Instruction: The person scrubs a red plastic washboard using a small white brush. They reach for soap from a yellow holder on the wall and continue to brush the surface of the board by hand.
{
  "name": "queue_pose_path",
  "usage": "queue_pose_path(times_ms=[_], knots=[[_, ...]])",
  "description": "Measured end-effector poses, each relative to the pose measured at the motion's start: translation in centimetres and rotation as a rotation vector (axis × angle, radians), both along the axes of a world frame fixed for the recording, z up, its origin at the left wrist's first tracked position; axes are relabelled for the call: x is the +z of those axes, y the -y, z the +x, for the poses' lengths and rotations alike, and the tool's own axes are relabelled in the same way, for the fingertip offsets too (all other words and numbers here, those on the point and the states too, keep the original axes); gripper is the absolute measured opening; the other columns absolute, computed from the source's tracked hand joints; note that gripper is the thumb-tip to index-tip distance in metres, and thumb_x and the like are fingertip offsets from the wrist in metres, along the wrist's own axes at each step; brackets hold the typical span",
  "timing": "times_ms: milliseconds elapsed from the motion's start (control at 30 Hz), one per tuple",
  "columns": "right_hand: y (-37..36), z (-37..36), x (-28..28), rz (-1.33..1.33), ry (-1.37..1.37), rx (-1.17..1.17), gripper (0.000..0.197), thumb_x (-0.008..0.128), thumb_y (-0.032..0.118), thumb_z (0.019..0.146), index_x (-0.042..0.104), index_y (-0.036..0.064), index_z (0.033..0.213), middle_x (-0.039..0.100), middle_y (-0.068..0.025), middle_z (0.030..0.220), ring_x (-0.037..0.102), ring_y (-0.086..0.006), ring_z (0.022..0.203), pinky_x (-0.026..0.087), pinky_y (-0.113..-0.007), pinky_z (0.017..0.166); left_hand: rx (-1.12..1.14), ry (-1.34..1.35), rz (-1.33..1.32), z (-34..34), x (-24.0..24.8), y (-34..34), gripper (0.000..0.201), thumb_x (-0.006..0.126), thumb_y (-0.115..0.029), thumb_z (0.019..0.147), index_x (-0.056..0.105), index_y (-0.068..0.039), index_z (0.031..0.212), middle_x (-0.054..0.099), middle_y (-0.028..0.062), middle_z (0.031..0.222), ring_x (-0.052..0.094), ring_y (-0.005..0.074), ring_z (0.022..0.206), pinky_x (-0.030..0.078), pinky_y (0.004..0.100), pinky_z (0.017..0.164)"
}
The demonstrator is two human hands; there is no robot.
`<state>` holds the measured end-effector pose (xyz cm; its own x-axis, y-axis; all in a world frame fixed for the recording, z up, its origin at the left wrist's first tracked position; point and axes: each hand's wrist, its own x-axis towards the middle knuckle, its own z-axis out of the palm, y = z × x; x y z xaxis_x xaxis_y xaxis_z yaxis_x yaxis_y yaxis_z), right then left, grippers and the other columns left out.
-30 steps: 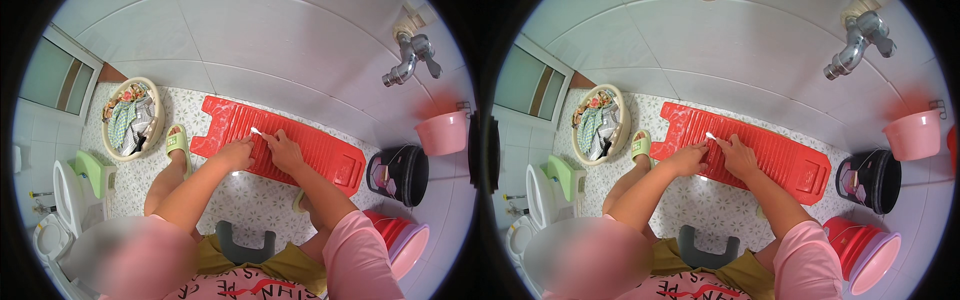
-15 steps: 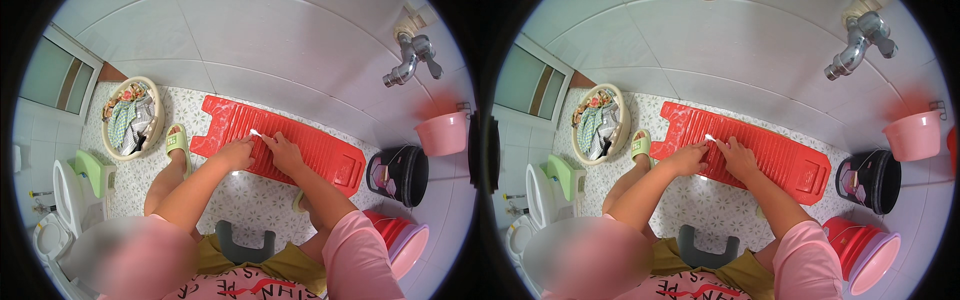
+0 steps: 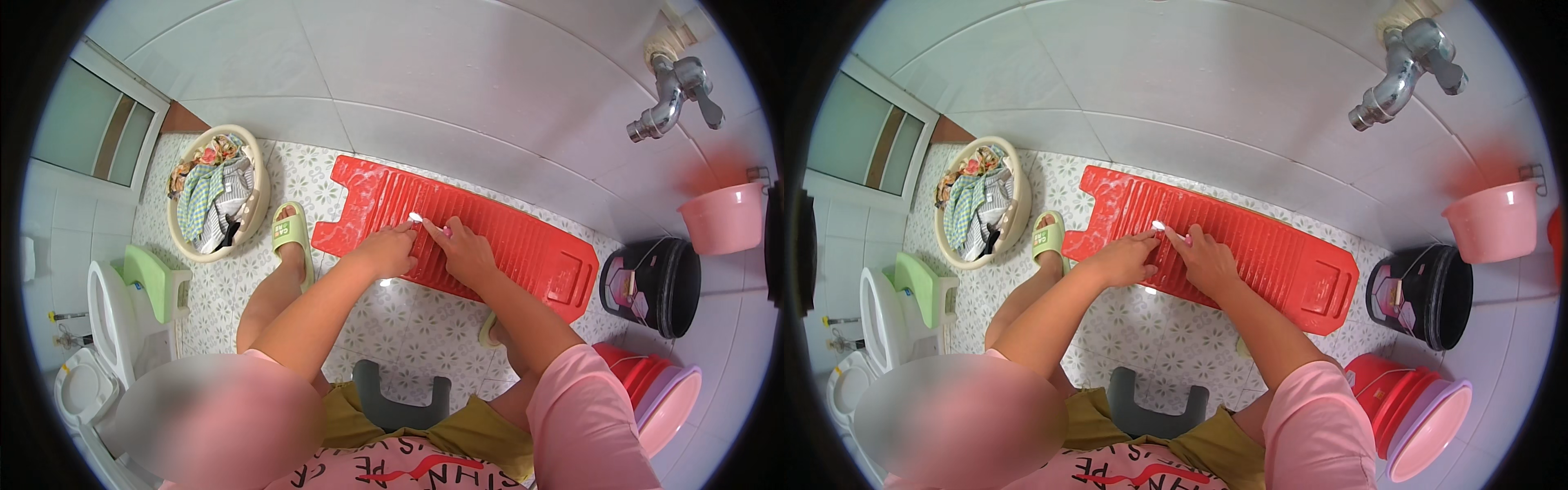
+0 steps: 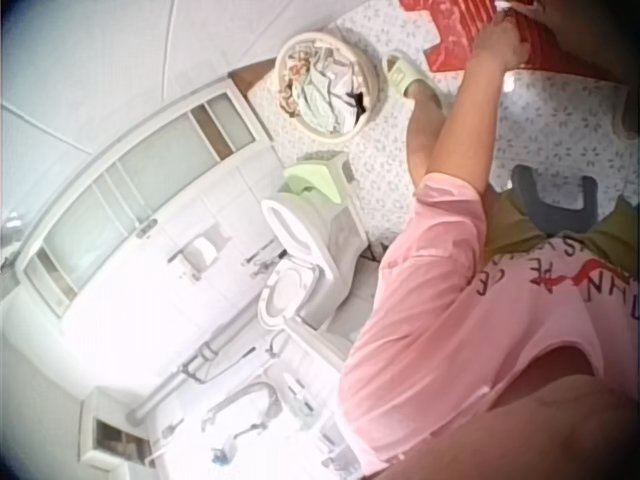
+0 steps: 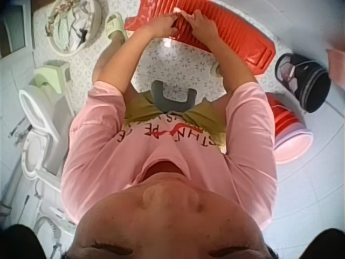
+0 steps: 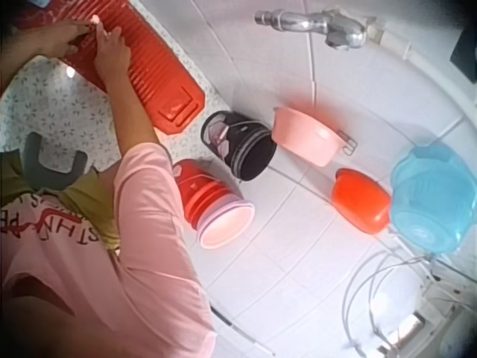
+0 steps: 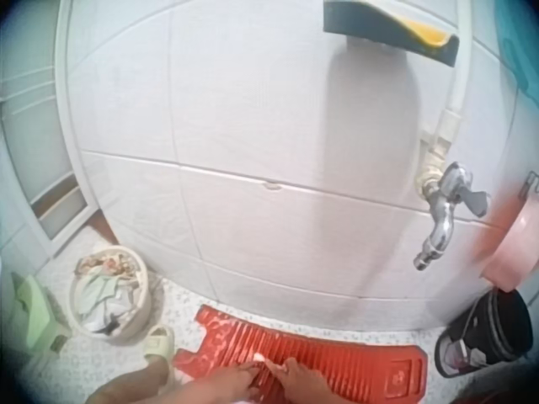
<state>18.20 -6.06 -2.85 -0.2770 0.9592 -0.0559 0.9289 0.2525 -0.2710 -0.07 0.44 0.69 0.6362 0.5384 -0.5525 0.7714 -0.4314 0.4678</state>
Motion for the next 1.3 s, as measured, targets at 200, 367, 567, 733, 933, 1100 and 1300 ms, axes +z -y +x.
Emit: queue_pose_path(times_ms=[200, 367, 567, 733, 933, 1100, 1300], knots=[[-1.2, 0.0, 0.1, 0.025, -0.005, -0.09, 0.059, 0.053, 0.004, 0.079, 0.045, 0.0224, 0.134, 0.048, -0.0117, 0.095, 0.06, -0.027, 0.079, 0.052, -0.038, 0.058, 0.002, -0.008, -0.007, 0.1, 0.2, 0.0, 0.057, 0.06, -0.026, 0.083, 0.044, 0.001, 0.131, 0.035, 0.0197, 0.142, 0.044, 0.0336, 0.124, 0.038, 0.0396, 0.102], [-0.6, -0.2, 1.0, -0.096, -0.016, -0.087, 0.055, 0.049, 0.005, 0.083, 0.045, 0.0245, 0.134, 0.049, -0.0126, 0.093, 0.06, -0.0284, 0.078, 0.051, -0.041, 0.06, 0.002, 0.004, -0.003, -0.2, -0.1, 0.1, 0.057, 0.06, -0.026, 0.083, 0.044, 0.001, 0.131, 0.034, 0.0196, 0.142, 0.044, 0.0334, 0.124, 0.038, 0.0396, 0.102], [-0.2, 0.0, 0.4, -0.11, -0.029, -0.05, 0.053, 0.048, 0.006, 0.085, 0.045, 0.0261, 0.134, 0.049, -0.0131, 0.091, 0.061, -0.029, 0.073, 0.051, -0.041, 0.059, 0.003, 0.003, 0.004, -0.1, -0.2, 0.1, 0.057, 0.06, -0.026, 0.083, 0.044, 0.0, 0.131, 0.033, 0.0191, 0.143, 0.044, 0.0339, 0.123, 0.038, 0.0395, 0.102], [-1.2, 0.3, -0.3, -0.027, -0.002, -0.136, 0.056, 0.05, 0.006, 0.083, 0.045, 0.0273, 0.134, 0.051, -0.0122, 0.089, 0.061, -0.0286, 0.076, 0.052, -0.04, 0.06, 0.008, -0.005, -0.001, 0.1, 0.1, 0.1, 0.057, 0.061, -0.025, 0.083, 0.044, 0.0, 0.131, 0.031, 0.0188, 0.145, 0.044, 0.0348, 0.123, 0.038, 0.0398, 0.102], [-0.2, 0.0, 0.3, -0.105, -0.019, -0.061, 0.06, 0.051, 0.005, 0.081, 0.042, 0.0284, 0.136, 0.053, -0.0121, 0.091, 0.061, -0.0281, 0.077, 0.052, -0.04, 0.062, 0.003, 0.006, 0.0, -0.1, 0.0, 0.2, 0.058, 0.061, -0.024, 0.082, 0.043, 0.001, 0.132, 0.029, 0.0193, 0.145, 0.044, 0.0349, 0.123, 0.038, 0.0398, 0.103], [-0.5, 0.0, 0.4, -0.109, 0.019, -0.072, 0.061, 0.052, 0.005, 0.081, 0.041, 0.0285, 0.136, 0.053, -0.0119, 0.092, 0.061, -0.0272, 0.078, 0.052, -0.04, 0.063, -0.003, -0.004, 0.006, 0.1, 0.2, 0.2, 0.059, 0.061, -0.024, 0.083, 0.042, 0.001, 0.132, 0.029, 0.0193, 0.145, 0.044, 0.0347, 0.123, 0.037, 0.0396, 0.103], [-2.1, 0.3, 0.4, -0.037, 0.04, -0.155, 0.058, 0.052, 0.006, 0.083, 0.042, 0.0275, 0.136, 0.052, -0.0126, 0.093, 0.061, -0.0269, 0.081, 0.051, -0.039, 0.061, 0.002, 0.004, 0.003, 0.0, 0.0, 0.3, 0.058, 0.061, -0.025, 0.083, 0.043, 0.001, 0.132, 0.028, 0.0192, 0.146, 0.042, 0.0354, 0.125, 0.036, 0.0392, 0.104]])
